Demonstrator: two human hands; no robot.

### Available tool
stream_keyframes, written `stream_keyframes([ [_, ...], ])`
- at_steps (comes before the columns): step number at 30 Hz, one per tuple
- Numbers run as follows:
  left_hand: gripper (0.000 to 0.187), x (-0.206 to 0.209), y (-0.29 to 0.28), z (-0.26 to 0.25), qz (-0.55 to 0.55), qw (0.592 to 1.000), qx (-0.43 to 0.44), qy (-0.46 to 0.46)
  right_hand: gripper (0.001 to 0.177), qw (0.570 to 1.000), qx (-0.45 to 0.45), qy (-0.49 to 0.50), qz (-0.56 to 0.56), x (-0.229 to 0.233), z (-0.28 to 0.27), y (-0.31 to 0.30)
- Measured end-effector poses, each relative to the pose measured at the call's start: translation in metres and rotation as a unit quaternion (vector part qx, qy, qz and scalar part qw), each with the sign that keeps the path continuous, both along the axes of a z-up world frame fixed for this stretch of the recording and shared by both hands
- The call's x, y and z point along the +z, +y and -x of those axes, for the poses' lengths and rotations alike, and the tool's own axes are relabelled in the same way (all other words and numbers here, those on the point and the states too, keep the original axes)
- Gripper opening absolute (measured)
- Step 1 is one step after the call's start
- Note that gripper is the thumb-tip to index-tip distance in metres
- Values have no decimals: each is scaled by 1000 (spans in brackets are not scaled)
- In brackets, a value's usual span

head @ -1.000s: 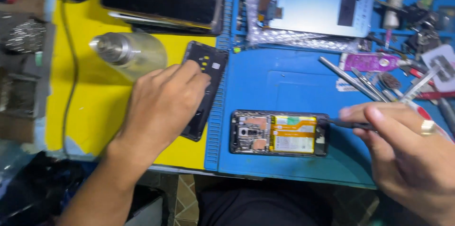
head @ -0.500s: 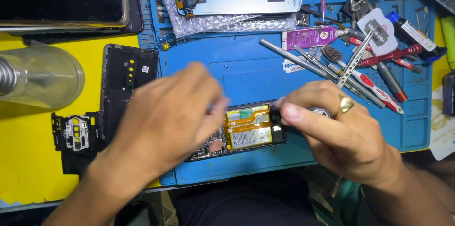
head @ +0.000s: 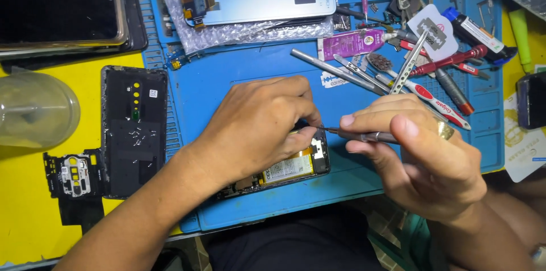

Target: Disassembling a mobile phone by removing internal screws and components on a repair mat.

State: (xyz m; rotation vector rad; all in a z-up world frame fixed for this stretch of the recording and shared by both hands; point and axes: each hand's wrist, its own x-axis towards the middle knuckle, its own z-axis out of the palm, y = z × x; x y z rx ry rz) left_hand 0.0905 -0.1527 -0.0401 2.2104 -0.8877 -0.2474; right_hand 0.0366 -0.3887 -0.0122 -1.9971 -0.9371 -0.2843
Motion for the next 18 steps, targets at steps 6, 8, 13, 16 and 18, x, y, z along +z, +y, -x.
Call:
stream_keyframes([
  [6, 6, -2, 0, -1, 27, 1000, -9, 4, 70, 1000, 5, 14, 7, -2, 0, -1],
  [8, 7, -3, 0, -1, 31, 999, -11, 8, 65, 1000, 9, 16, 10, -2, 1, -2],
  [13, 26, -4, -2, -2, 10, 999, -30, 41, 62, 998, 43, 13, 53, 0, -3, -4],
  [16, 27, -5, -2, -1, 9, 999, -34, 41, 51, 997, 42, 9, 65, -1, -4, -4],
  [18, 24, -4, -2, -2, 9, 999, -33, 41, 48, 997, 53, 8, 60, -1, -4, -4],
])
